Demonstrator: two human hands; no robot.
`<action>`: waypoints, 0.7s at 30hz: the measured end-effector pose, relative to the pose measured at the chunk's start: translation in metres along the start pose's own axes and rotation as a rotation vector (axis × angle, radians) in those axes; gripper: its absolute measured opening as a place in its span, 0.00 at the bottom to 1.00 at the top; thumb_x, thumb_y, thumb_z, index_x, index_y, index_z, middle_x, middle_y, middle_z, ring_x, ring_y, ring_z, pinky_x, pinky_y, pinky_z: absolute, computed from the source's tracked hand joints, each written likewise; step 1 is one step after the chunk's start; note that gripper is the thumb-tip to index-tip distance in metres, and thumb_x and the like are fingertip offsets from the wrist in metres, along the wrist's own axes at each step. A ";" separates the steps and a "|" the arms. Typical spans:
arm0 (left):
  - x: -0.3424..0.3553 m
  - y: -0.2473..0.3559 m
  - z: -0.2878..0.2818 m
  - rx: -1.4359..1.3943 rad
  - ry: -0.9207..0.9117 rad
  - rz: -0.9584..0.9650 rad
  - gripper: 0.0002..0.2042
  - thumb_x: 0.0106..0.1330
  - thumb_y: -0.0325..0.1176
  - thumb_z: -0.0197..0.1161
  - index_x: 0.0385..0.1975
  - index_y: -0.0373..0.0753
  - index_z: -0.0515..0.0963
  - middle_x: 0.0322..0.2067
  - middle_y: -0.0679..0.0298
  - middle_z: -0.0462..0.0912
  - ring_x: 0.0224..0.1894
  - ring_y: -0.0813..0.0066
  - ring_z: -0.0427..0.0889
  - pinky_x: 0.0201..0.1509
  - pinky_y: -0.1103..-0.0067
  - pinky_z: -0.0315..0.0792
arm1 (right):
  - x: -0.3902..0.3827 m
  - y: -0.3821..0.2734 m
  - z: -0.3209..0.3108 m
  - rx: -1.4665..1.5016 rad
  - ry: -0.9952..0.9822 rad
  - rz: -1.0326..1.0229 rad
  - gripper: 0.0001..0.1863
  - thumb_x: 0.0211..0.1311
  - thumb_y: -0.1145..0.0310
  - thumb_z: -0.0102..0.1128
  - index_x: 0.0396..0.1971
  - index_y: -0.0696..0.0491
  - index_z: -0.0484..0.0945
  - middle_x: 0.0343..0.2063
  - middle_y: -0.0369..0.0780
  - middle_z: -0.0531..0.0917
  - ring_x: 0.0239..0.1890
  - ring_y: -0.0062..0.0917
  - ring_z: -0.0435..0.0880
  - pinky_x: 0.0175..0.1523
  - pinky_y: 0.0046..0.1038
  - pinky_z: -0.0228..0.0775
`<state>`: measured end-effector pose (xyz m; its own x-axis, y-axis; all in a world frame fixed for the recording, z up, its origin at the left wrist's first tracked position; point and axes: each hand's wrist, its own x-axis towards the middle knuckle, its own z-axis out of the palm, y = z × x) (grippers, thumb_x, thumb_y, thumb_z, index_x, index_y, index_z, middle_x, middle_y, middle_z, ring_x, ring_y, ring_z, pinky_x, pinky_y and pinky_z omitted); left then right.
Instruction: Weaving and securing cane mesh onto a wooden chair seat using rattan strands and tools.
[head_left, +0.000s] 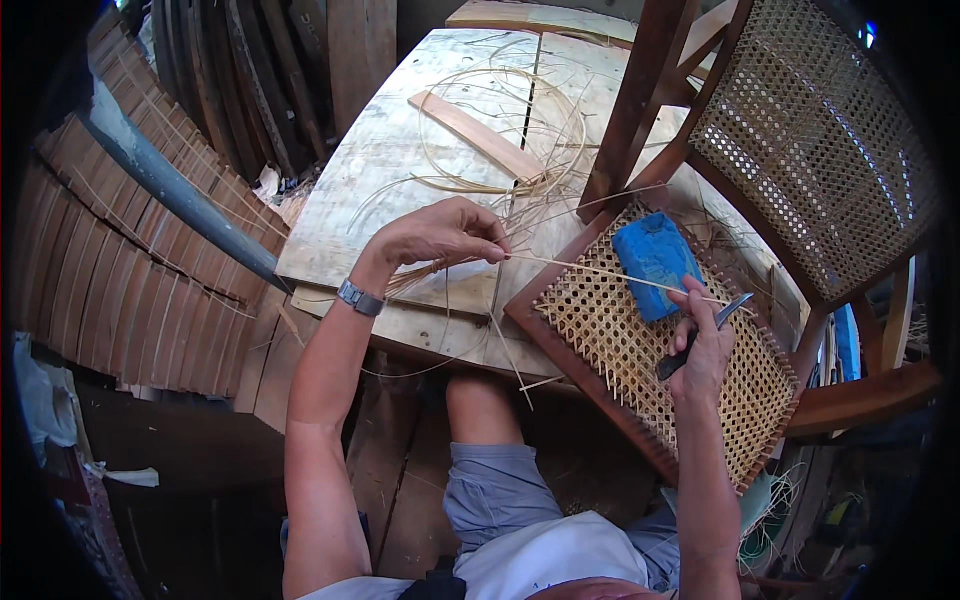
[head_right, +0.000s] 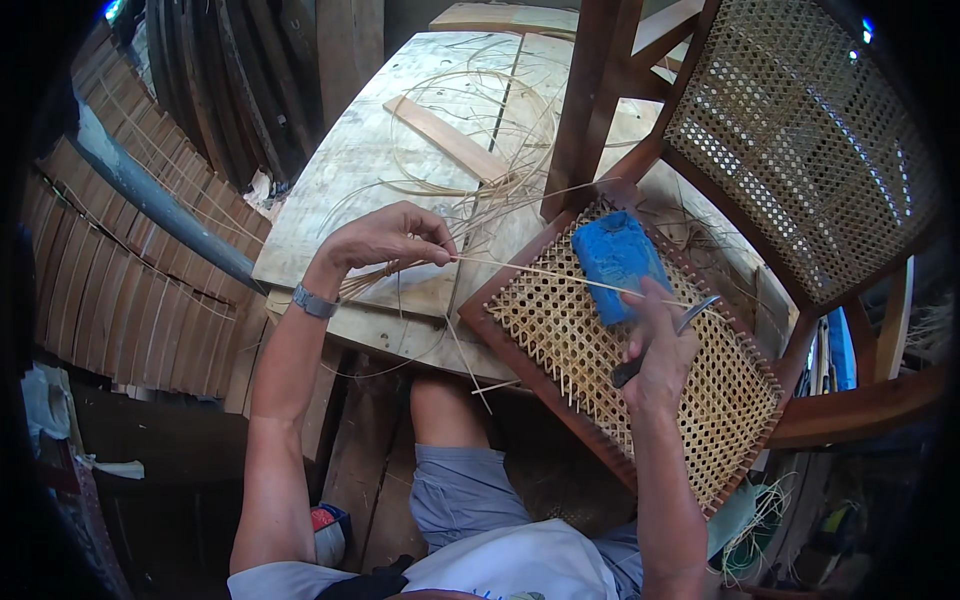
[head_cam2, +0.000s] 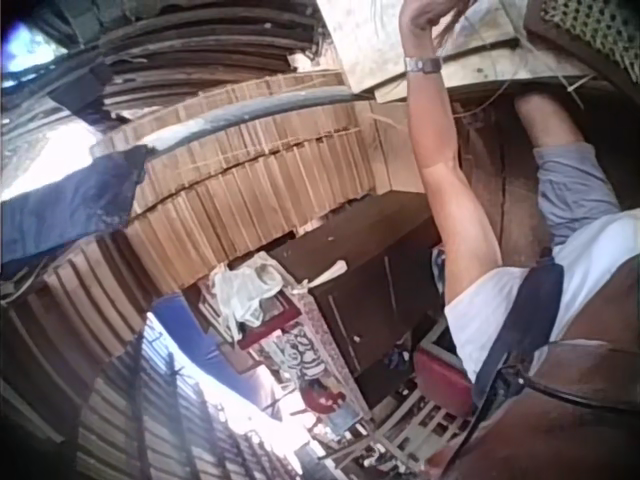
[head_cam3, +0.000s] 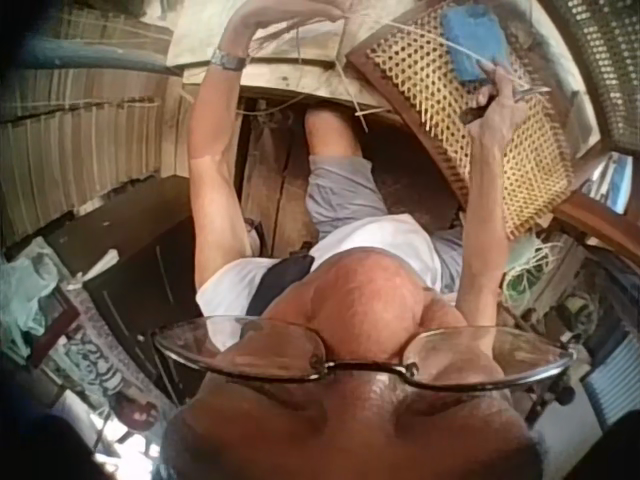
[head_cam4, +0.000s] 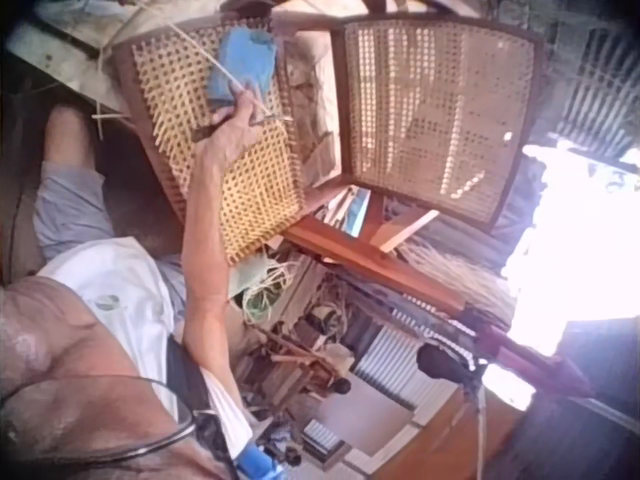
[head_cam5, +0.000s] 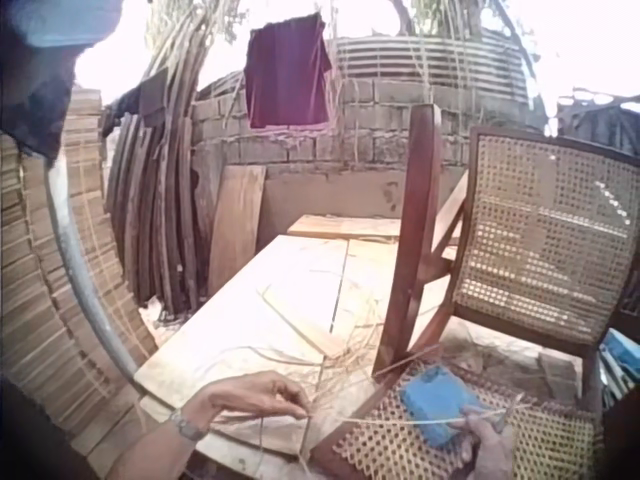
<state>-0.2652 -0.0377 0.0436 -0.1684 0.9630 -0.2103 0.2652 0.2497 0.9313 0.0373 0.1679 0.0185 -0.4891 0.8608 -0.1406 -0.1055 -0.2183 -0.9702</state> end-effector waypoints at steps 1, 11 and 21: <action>0.002 -0.002 0.000 -0.014 -0.016 0.013 0.11 0.65 0.34 0.68 0.40 0.32 0.84 0.34 0.65 0.85 0.40 0.82 0.80 0.49 0.82 0.74 | 0.000 0.001 -0.002 0.009 0.008 -0.003 0.20 0.68 0.65 0.59 0.55 0.62 0.75 0.37 0.41 0.87 0.14 0.10 0.65 0.18 0.15 0.58; -0.003 0.001 -0.005 0.082 -0.013 -0.018 0.19 0.71 0.47 0.62 0.39 0.33 0.85 0.31 0.66 0.85 0.36 0.82 0.80 0.43 0.82 0.74 | 0.005 0.000 -0.009 0.094 0.046 -0.025 0.19 0.69 0.67 0.57 0.56 0.60 0.75 0.37 0.41 0.86 0.15 0.09 0.65 0.18 0.14 0.58; -0.006 -0.002 0.003 0.044 0.004 -0.036 0.19 0.71 0.45 0.62 0.35 0.32 0.84 0.29 0.66 0.83 0.35 0.81 0.79 0.41 0.83 0.73 | -0.004 -0.001 -0.013 0.048 0.020 -0.053 0.19 0.71 0.64 0.57 0.56 0.59 0.76 0.37 0.39 0.86 0.15 0.09 0.64 0.18 0.14 0.56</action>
<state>-0.2617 -0.0439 0.0418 -0.1828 0.9529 -0.2422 0.2999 0.2886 0.9093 0.0508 0.1705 0.0176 -0.4648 0.8804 -0.0939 -0.1720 -0.1938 -0.9659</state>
